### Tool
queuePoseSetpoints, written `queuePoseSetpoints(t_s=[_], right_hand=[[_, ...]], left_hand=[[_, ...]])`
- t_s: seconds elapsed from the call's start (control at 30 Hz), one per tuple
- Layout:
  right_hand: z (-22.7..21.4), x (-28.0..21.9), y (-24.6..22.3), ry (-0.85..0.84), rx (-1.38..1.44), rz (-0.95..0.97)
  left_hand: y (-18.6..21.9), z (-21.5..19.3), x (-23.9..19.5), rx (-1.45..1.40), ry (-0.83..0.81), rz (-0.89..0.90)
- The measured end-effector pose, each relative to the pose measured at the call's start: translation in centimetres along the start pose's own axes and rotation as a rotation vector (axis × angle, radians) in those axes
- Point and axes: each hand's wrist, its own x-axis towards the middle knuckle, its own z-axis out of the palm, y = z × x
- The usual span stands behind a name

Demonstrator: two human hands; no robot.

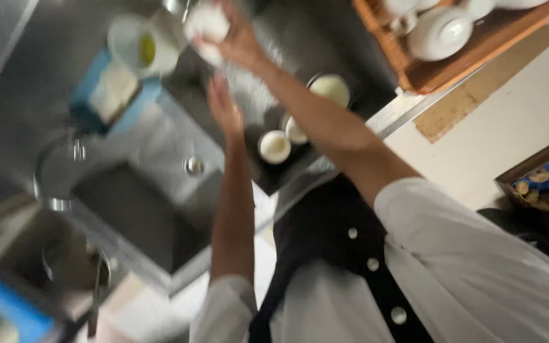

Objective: The person washes white plates, bowls, cups, and cutlery under running water in a commercial kitchen sink. They rinse each item and place them into orange plastic baskets beside the sink.

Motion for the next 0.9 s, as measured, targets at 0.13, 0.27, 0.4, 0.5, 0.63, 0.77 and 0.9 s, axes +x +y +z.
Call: queuePoseSetpoints(t_s=[0.13, 0.27, 0.4, 0.5, 0.63, 0.77, 0.9], right_hand=[[-2.1, -3.7, -4.4, -0.031, -0.222, -0.091], [-10.0, -10.4, -8.3, 0.057, -0.216, -0.202], [-23.4, -15.2, -12.0, 0.521, -0.39, -0.236], [-33.2, -13.0, -15.3, 0.773, -0.421, -0.238], [-38.7, -6.7, -15.5, 0.905, -0.374, 0.022], [-40.5, -3.6, -11.9, 0.986, -0.649, 0.328], [-41.0, -2.3, -9.0, 0.898, -0.848, 0.109]], left_hand=[[-1.7, 1.2, -9.8, 0.575, -0.412, -0.102], [-6.6, 2.4, -14.2, 0.886, -0.645, -0.212], [-9.4, 1.4, -14.0, 0.799, -0.545, -0.224], [-7.4, 1.4, -13.5, 0.841, -0.562, -0.331], [-3.7, 1.2, -11.4, 0.955, -0.66, -0.325], [-3.1, -0.3, -9.8, 1.115, -0.77, -0.305], [-3.9, -2.7, -5.5, 0.838, -0.599, -0.264]])
